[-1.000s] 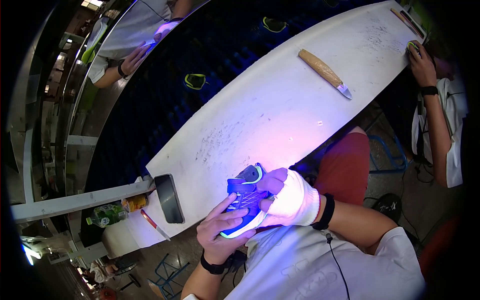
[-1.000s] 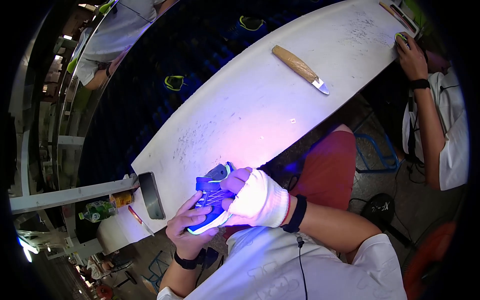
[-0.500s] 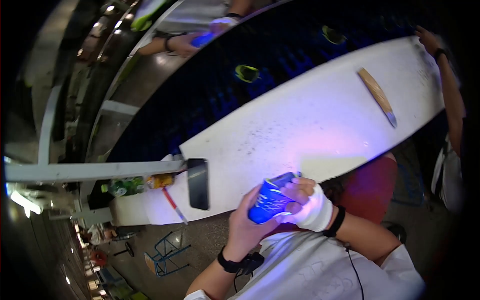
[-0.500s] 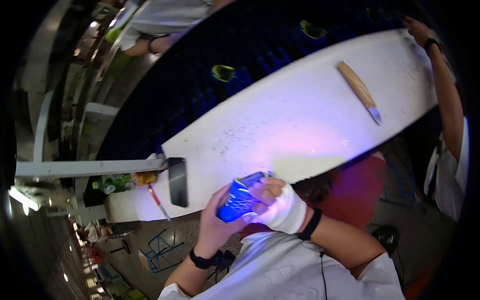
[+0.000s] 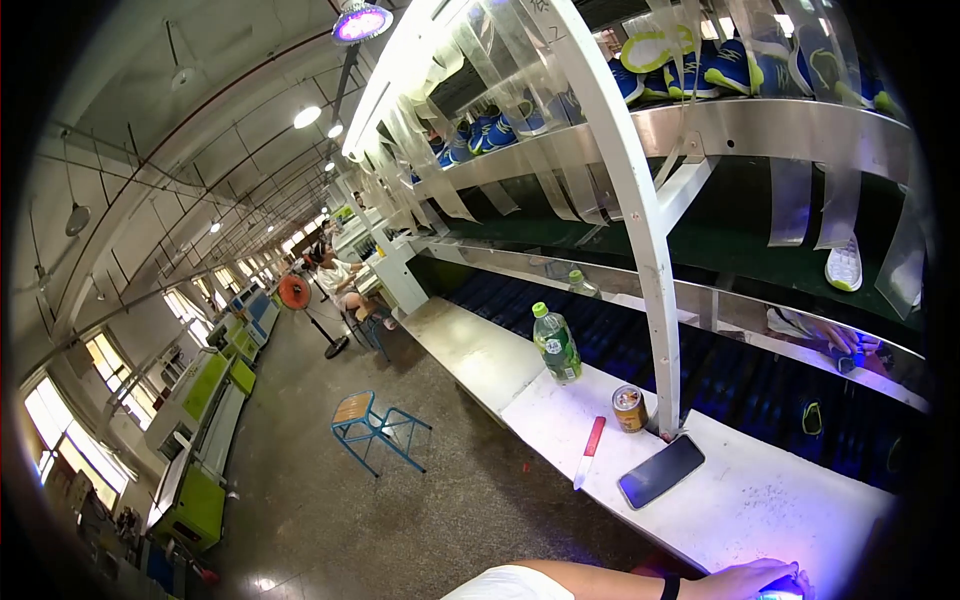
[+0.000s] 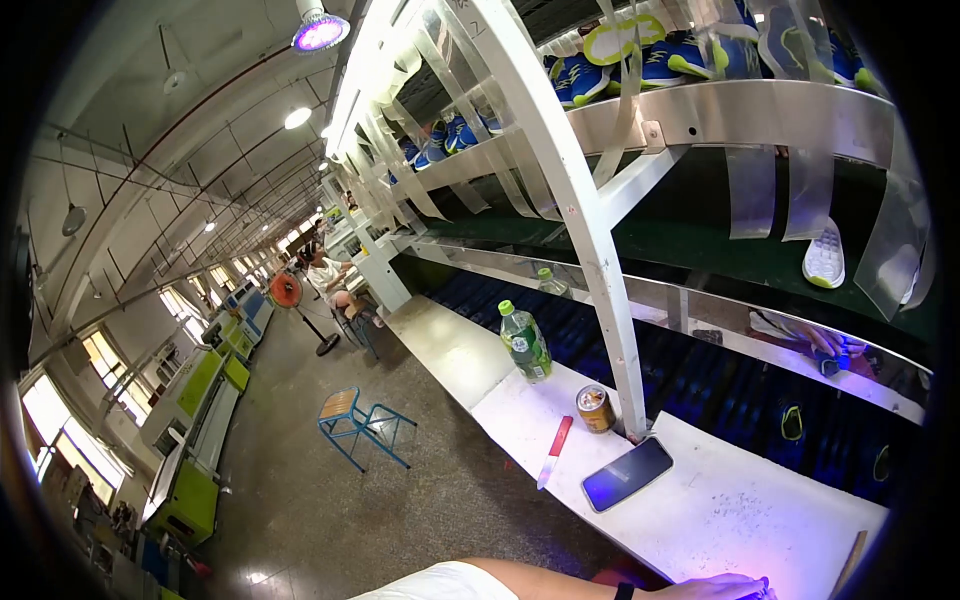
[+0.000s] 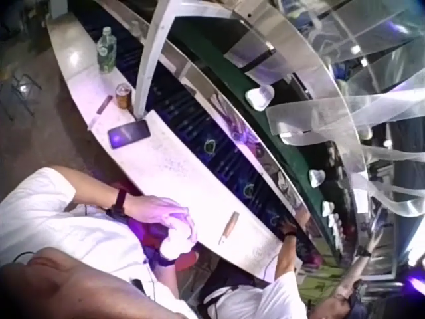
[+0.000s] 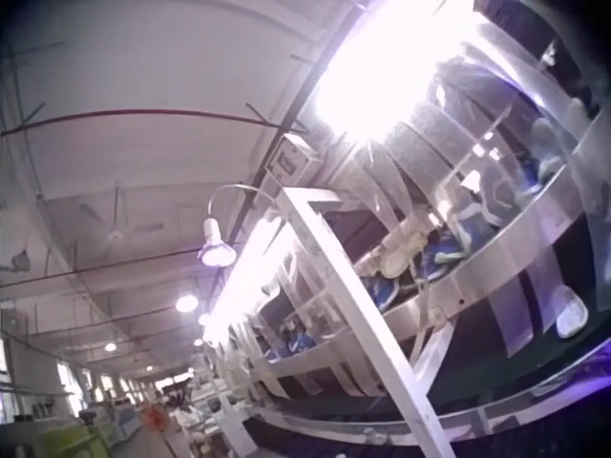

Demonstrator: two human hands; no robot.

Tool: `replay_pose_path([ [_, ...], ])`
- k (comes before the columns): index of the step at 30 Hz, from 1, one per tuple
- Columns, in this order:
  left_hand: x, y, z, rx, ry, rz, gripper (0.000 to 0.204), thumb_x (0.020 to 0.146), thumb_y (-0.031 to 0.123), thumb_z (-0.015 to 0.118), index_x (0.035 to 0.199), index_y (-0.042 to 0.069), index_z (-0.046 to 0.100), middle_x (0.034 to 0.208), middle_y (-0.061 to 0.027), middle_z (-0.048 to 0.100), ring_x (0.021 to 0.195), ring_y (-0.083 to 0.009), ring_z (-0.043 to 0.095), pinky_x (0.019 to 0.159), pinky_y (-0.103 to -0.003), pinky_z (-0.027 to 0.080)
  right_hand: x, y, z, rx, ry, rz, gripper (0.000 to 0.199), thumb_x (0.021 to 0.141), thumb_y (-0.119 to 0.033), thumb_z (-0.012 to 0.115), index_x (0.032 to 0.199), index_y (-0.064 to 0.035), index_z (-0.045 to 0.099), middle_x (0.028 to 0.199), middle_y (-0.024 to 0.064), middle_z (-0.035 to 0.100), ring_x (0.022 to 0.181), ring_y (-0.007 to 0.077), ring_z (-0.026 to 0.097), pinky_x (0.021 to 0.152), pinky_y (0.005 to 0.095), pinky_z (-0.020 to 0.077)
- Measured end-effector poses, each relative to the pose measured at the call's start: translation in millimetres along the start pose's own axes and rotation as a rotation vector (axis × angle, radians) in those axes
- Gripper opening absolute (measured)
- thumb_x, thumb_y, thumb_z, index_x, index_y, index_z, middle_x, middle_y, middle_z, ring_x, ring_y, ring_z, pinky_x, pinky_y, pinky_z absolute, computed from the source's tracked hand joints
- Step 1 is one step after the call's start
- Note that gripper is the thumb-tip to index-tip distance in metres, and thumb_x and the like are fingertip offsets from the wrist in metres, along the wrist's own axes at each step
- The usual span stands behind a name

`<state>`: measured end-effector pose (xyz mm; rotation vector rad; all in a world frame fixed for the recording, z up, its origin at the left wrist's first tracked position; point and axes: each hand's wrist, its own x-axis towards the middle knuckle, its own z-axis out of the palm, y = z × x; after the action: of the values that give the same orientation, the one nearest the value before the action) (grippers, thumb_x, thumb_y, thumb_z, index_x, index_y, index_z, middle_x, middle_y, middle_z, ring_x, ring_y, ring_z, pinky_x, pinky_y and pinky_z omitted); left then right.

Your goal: Applying adhesive and inspecting shoe components on an assembly line.

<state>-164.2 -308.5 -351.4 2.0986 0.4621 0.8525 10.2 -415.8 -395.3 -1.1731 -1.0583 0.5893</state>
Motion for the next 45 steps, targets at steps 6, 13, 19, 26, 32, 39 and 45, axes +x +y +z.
replay_pose_path([
  [6,-45.9,-18.6,20.4,0.119,0.158,0.128,0.076,0.099,0.029,0.07,0.164,0.007,0.037,0.142,-0.0201,0.061,0.131,-0.0419,0.058,0.114,-0.051,0.044,30.0,8.3,9.4,-0.066,-0.041,-0.018,0.052,0.102,-0.022,0.071,0.141,0.009,0.057,0.121,0.024,0.073,0.107,0.0374,0.073,0.092,0.0434,0.0618],
  [13,-43.1,-21.4,26.1,-0.075,0.195,-0.193,0.045,0.083,0.027,0.086,0.121,0.01,0.068,0.106,-0.012,0.066,0.096,-0.0327,0.067,0.083,-0.042,0.057,36.2,-2.5,-2.4,-0.166,-0.085,-0.017,0.046,0.103,-0.023,0.068,0.135,0.0089,0.061,0.12,0.0237,0.074,0.104,0.036,0.074,0.091,0.0425,0.0614],
  [19,-18.6,7.7,22.3,-0.223,0.382,-0.077,0.032,0.084,0.018,0.083,0.11,0.008,0.067,0.115,-0.0156,0.068,0.11,-0.0369,0.067,0.093,-0.047,0.055,33.5,-5.3,-15.4,-0.288,-0.119,0.027,0.041,0.104,-0.023,0.066,0.13,0.0088,0.064,0.12,0.0235,0.074,0.102,0.0349,0.074,0.09,0.0417,0.0611],
  [26,-19.3,-20.0,20.8,-0.362,0.233,-0.104,0.025,0.082,0.012,0.082,0.094,0.011,0.06,0.12,-0.0158,0.068,0.114,-0.0388,0.065,0.097,-0.047,0.053,42.6,-15.9,-35.0,-0.414,-0.204,0.093,0.037,0.105,-0.023,0.063,0.124,0.0088,0.067,0.119,0.0232,0.075,0.099,0.0335,0.075,0.088,0.0408,0.0607],
  [32,-3.6,-23.9,28.9,-0.278,0.164,-0.204,0.053,0.07,0.038,0.095,0.107,0.012,0.069,0.108,-0.0118,0.066,0.104,-0.0349,0.064,0.09,-0.048,0.051,45.9,-11.6,-46.4,-0.498,-0.252,0.149,0.036,0.107,-0.024,0.06,0.119,0.0087,0.071,0.118,0.0229,0.075,0.097,0.0323,0.075,0.087,0.04,0.0604],
  [39,-28.5,-63.5,46.8,-0.079,0.057,-0.217,0.073,0.077,0.015,0.089,0.14,0.007,0.053,0.153,-0.0189,0.052,0.143,-0.0403,0.049,0.118,-0.049,0.042,25.5,-7.4,-88.7,-0.549,-0.241,-0.074,0.039,0.109,-0.026,0.054,0.112,0.0067,0.075,0.117,0.0228,0.075,0.094,0.0281,0.075,0.085,0.0385,0.06],
  [45,28.1,-27.1,-60.8,-0.081,-0.015,-0.099,0.073,0.076,0.019,0.094,0.142,0.007,0.066,0.132,-0.0136,0.071,0.123,-0.0303,0.067,0.106,-0.041,0.055,47.0,30.5,-22.2,-0.355,-0.204,0.152,0.046,0.109,-0.04,0.048,0.119,0.0003,0.067,0.108,0.0148,0.073,0.108,0.0267,0.07,0.094,0.0411,0.0546],
])
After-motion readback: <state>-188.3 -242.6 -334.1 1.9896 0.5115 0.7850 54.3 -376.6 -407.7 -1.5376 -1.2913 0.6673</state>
